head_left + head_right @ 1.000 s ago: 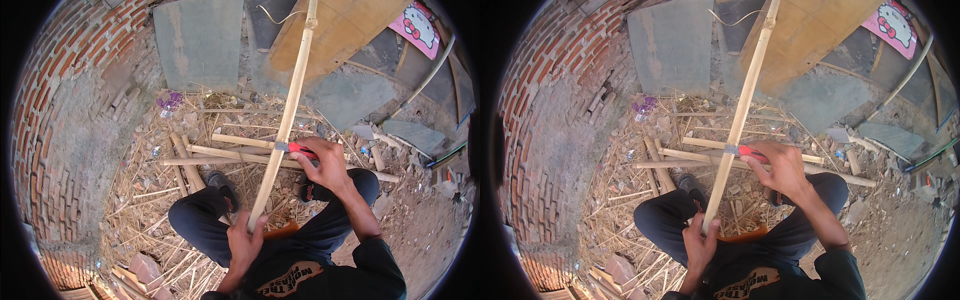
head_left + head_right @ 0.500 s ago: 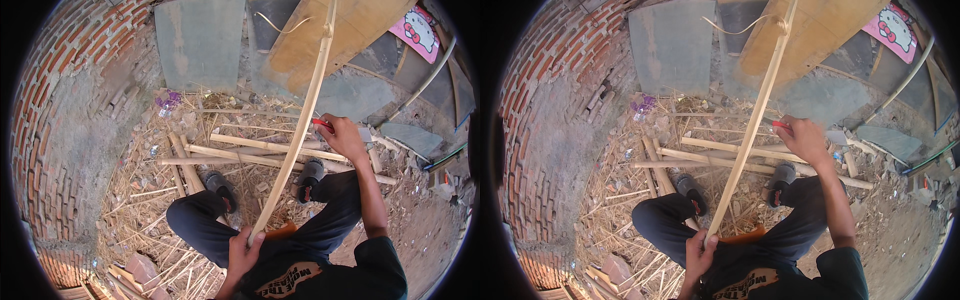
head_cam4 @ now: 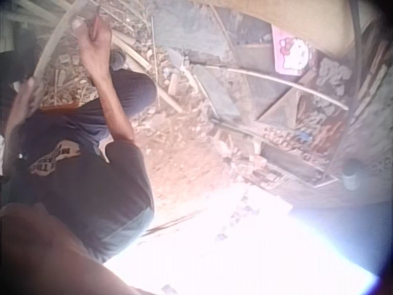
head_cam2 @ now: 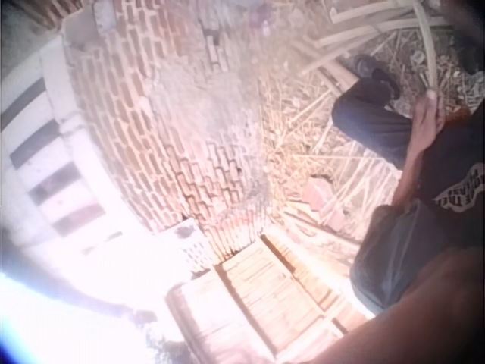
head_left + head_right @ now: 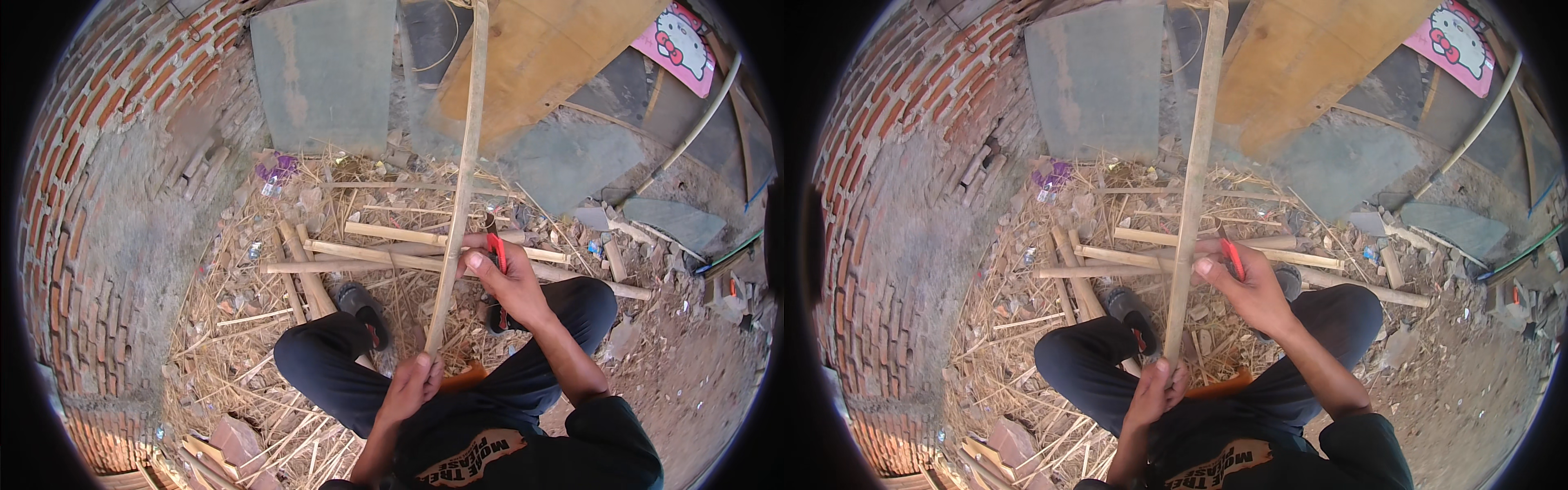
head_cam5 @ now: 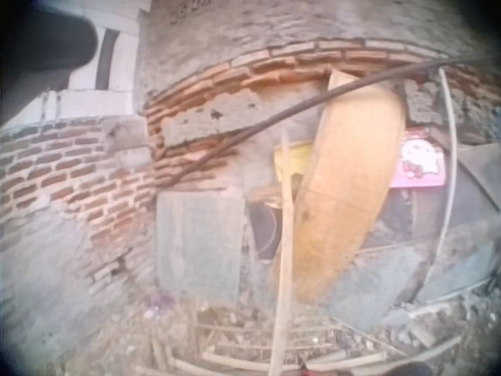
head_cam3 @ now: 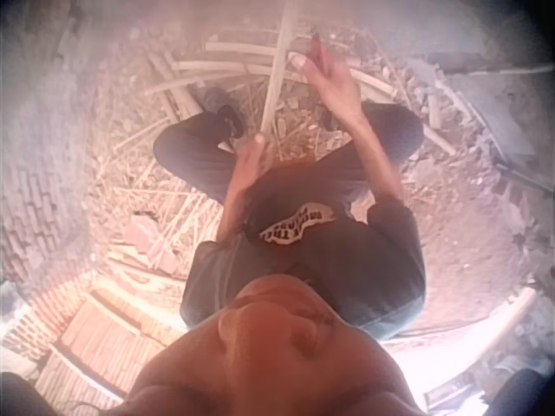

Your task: The person sits on the ground and uses a red utility knife to shave thin strips off a long, thin piece of wood. They hold the wood with their left hand and scrape the blade along its length with their right hand, creating wood shavings.

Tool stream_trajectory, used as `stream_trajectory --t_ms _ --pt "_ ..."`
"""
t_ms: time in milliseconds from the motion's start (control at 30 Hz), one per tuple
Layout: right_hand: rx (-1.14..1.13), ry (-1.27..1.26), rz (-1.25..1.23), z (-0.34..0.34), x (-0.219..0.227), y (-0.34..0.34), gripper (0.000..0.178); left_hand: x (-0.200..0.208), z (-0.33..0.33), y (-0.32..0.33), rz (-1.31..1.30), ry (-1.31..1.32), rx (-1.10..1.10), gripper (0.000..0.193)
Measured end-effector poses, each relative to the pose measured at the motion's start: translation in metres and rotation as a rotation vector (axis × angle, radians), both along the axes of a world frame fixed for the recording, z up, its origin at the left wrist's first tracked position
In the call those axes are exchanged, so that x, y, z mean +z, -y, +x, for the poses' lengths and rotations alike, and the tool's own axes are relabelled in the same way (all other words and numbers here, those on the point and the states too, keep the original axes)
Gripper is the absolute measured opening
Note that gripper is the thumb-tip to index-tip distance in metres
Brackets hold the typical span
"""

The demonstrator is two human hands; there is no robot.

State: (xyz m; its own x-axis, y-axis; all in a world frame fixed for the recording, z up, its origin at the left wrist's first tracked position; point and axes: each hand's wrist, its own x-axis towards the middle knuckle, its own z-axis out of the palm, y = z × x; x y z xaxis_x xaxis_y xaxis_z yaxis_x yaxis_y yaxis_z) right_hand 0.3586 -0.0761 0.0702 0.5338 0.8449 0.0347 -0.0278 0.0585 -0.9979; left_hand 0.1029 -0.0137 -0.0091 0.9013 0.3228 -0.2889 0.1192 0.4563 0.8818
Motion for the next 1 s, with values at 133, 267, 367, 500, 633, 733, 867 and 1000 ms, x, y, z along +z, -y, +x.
stream_trajectory --t_ms 133,267,367,500,633,733,867,1000 --pt "-0.062 0.017 0.026 -0.014 -0.014 -0.014 0.036 -0.005 0.012 0.005 0.26 0.002 0.063 0.053" --pt "-0.149 0.16 -0.11 -0.021 -0.014 -0.018 0.035 -0.012 0.011 -0.003 0.226 -0.027 0.031 0.049" --pt "-0.162 0.194 -0.087 -0.027 -0.029 -0.021 0.035 -0.008 0.022 -0.004 0.273 -0.064 0.132 0.051" --pt "-0.121 0.182 -0.067 -0.041 -0.043 -0.024 0.037 0.016 0.046 -0.011 0.36 -0.049 0.288 0.044" --pt "-0.074 0.198 -0.085 -0.043 -0.028 -0.024 0.04 0.011 0.05 -0.02 0.492 -0.095 0.256 0.037" --pt "-0.082 0.336 0.009 -0.03 -0.03 -0.022 0.043 0.018 0.053 -0.016 0.727 -0.032 0.342 0.037" --pt "-0.113 0.568 -0.034 -0.012 -0.024 0.006 0.038 0.023 0.05 -0.014 0.792 -0.123 0.376 0.034" --pt "-0.021 0.887 -0.053 -0.023 -0.02 0.019 0.033 0.041 0.052 -0.016 0.791 -0.147 0.386 0.031"
